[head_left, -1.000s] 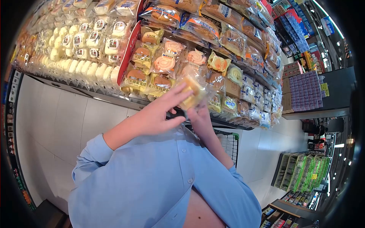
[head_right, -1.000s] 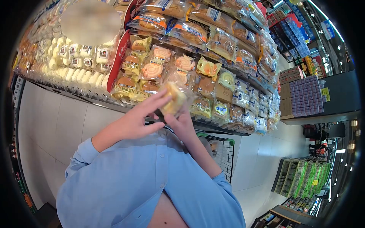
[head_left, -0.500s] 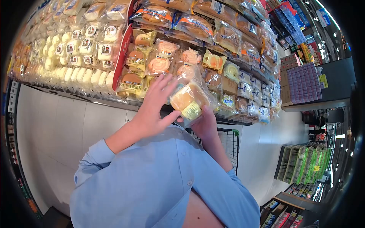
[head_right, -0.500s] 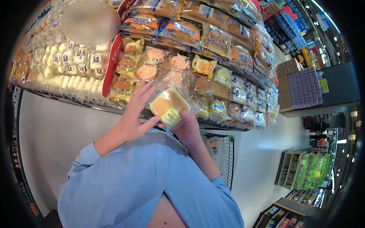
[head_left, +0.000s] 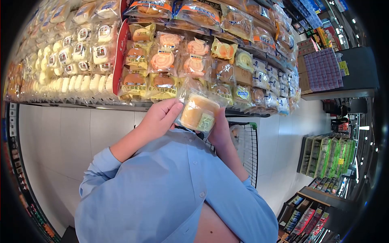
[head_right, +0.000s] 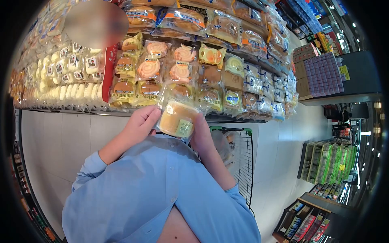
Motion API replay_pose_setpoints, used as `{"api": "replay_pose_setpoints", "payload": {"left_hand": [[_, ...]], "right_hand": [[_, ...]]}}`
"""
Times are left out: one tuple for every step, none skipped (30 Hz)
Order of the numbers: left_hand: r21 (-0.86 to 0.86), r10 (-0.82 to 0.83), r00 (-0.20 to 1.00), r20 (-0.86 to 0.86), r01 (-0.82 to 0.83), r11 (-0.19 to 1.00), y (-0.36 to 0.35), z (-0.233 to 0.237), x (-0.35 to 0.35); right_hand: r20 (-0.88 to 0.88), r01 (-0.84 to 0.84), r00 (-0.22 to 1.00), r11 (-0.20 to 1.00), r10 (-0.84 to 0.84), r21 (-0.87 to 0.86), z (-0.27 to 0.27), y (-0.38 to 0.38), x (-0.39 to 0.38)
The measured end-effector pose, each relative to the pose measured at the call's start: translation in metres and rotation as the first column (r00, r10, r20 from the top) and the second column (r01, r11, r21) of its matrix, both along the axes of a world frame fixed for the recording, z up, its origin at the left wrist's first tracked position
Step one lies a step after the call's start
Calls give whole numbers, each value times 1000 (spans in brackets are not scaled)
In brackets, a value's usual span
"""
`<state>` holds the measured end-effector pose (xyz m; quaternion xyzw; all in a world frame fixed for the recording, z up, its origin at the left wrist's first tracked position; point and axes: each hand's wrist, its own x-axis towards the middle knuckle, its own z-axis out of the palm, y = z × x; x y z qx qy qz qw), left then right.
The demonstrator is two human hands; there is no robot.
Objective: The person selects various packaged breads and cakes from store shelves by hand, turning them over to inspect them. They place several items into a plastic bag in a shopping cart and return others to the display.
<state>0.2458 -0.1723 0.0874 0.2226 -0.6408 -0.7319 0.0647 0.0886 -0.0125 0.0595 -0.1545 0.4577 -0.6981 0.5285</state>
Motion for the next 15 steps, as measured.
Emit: {"api": "replay_pose_setpoints", "payload": {"left_hand": [[3,-7,1000,2,7,1000,3,-1,0],[-45,47,999,3,-47,998,6,-2,0],[-94,101,995,0,-101,990,8,-3,0],[-92,100,995,1,-99,991,8,-5,1],[-143,75,997,-10,-75,987,7,-8,1],[-194,51,999,-20,-54,980,5,-10,2],[-196,54,998,-21,-57,979,6,-9,3],[-195,64,998,-9,-65,979,7,-8,4],[-194,73,997,4,-71,978,8,-7,5],[-195,75,997,4,-73,978,8,-6,5],[-192,101,995,-25,-104,976,9,-5,5],[-188,127,990,-55,-135,973,10,-5,5],[-188,126,990,-54,-134,973,10,-6,5],[-168,141,989,-38,-145,975,9,-6,5],[-149,155,988,-21,-157,976,9,-7,5]], "right_hand": [[-2,17,1000,1000,-17,9,0,0,2],[0,23,1000,1000,-23,13,0,0,3],[6,54,999,998,-54,23,-1,-1,3],[11,83,996,996,-84,33,-1,-1,4],[10,83,996,996,-84,33,1,-2,6],[-28,102,994,994,-101,46,3,-4,8],[-66,120,991,991,-116,56,5,-6,9],[-66,116,991,992,-112,54,6,-7,10],[-106,122,988,990,-115,69,6,-9,11],[-145,130,983,988,-117,85,6,-9,11],[-144,130,983,988,-117,85,7,-10,11],[-158,99,984,992,-86,79,7,-11,11],[-172,69,984,995,-56,73,8,-11,11],[-172,69,984,995,-56,73,8,-12,11],[-189,71,980,993,-53,91,8,-13,12]]}}
